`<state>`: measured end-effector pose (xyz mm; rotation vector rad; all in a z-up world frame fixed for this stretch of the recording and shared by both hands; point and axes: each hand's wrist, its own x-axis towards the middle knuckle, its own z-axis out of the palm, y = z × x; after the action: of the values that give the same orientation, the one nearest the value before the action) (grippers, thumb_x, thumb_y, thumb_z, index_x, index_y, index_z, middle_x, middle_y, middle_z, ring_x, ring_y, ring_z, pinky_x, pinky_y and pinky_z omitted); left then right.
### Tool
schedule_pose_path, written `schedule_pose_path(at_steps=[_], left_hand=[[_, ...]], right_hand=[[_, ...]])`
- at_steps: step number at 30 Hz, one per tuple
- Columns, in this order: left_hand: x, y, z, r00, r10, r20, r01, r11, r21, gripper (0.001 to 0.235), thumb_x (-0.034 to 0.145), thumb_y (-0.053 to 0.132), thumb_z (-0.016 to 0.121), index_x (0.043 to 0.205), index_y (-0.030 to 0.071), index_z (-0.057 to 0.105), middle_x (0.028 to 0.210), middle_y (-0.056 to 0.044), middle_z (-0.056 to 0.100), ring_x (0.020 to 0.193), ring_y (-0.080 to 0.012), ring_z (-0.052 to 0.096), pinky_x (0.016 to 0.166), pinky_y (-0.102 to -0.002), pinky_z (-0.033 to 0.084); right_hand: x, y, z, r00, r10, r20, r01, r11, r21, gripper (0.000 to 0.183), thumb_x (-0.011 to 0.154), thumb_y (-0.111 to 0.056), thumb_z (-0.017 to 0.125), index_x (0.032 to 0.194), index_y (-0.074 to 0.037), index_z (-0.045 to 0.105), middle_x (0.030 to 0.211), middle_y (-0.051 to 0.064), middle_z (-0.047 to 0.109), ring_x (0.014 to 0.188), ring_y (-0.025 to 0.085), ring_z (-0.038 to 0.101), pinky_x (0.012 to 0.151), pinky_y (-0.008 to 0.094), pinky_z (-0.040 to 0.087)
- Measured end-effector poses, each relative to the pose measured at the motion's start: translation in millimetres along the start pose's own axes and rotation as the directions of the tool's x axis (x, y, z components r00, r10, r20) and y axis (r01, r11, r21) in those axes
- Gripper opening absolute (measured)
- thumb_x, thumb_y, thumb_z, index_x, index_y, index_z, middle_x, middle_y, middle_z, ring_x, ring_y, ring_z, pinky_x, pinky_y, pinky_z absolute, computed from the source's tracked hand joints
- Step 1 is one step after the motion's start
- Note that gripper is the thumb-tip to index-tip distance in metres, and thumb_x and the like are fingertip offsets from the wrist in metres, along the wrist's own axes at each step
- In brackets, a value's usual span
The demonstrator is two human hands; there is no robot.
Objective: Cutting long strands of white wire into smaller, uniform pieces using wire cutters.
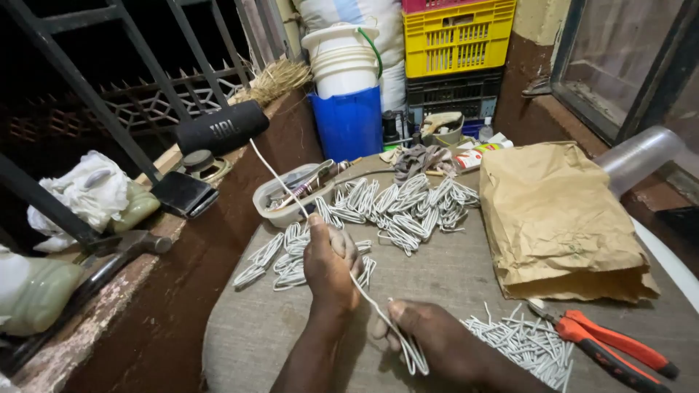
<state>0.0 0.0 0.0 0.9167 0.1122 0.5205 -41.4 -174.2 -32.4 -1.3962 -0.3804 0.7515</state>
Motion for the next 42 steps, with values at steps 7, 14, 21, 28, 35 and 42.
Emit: schedule_pose_path(at_steps=[7, 14, 21, 28, 35, 42], left_hand=[[-18.4, -4.0, 12.4, 0.982, -0.175, 0.07, 0.113, 0.844, 0.525, 0.057, 0.109, 0.061, 0.03, 0.083, 0.015, 0.053, 0.079, -0.002, 0.054, 0.073, -0.0199, 0.053, 0.075, -0.036, 0.048], [-25.9, -5.0, 11.5, 0.918, 0.061, 0.391, -0.394, 0.227, 0.891, 0.06, 0.104, 0.061, 0.046, 0.065, 0.016, 0.056, 0.06, -0.004, 0.059, 0.059, -0.0254, 0.057, 0.06, -0.046, 0.04], [-48.3, 12.1, 27.5, 0.303, 0.278, 0.912, -0.931, -0.116, 0.345, 0.024, 0.103, 0.036, 0.058, 0.106, 0.012, 0.06, 0.101, -0.005, 0.065, 0.1, -0.0303, 0.063, 0.119, -0.063, 0.033], [-49.5, 15.4, 25.1, 0.305, 0.105, 0.947, -0.932, -0.172, 0.319, 0.035, 0.08, 0.012, 0.072, 0.113, 0.01, 0.058, 0.103, -0.009, 0.063, 0.118, -0.0331, 0.062, 0.129, -0.062, 0.027], [-33.6, 5.0, 10.0, 0.404, 0.025, 0.915, -0.915, 0.038, 0.402, 0.023, 0.093, 0.032, 0.071, 0.105, 0.015, 0.063, 0.096, -0.009, 0.061, 0.089, -0.0294, 0.054, 0.08, -0.046, 0.043], [-28.6, -0.8, 9.1, 0.426, 0.098, 0.899, -0.902, -0.03, 0.431, 0.028, 0.096, 0.048, 0.074, 0.085, 0.023, 0.066, 0.084, 0.001, 0.064, 0.083, -0.0271, 0.058, 0.077, -0.047, 0.036]], right_hand=[[2.5, -9.0, -11.2, 0.981, 0.01, -0.194, -0.012, 1.0, -0.007, 0.051, 0.113, -0.042, 0.044, 0.091, -0.002, 0.069, 0.068, 0.012, 0.064, 0.05, 0.019, 0.049, 0.046, 0.031, 0.039], [7.2, -16.3, -38.1, 0.975, -0.026, -0.222, 0.055, 0.991, 0.125, 0.052, 0.112, -0.048, 0.044, 0.091, -0.004, 0.062, 0.063, 0.014, 0.06, 0.044, 0.021, 0.047, 0.04, 0.033, 0.039], [16.3, -2.6, -80.3, 0.971, -0.1, -0.217, 0.117, 0.991, 0.067, 0.061, 0.112, -0.05, 0.042, 0.078, -0.003, 0.061, 0.054, 0.013, 0.057, 0.043, 0.019, 0.051, 0.041, 0.031, 0.037], [-2.7, -24.8, -88.5, 0.963, -0.113, -0.245, 0.039, 0.956, -0.291, 0.047, 0.109, -0.042, 0.047, 0.085, -0.008, 0.069, 0.082, 0.013, 0.07, 0.072, 0.025, 0.064, 0.069, 0.04, 0.054], [-1.5, -27.3, -86.1, 0.963, -0.145, -0.225, 0.073, 0.951, -0.301, 0.05, 0.107, -0.047, 0.054, 0.074, -0.01, 0.06, 0.064, 0.004, 0.052, 0.054, 0.018, 0.049, 0.052, 0.036, 0.042], [6.7, -21.3, -95.8, 0.838, -0.271, -0.473, 0.256, 0.962, -0.098, 0.054, 0.11, -0.045, 0.051, 0.072, -0.008, 0.061, 0.055, 0.005, 0.054, 0.043, 0.02, 0.044, 0.047, 0.038, 0.039]])
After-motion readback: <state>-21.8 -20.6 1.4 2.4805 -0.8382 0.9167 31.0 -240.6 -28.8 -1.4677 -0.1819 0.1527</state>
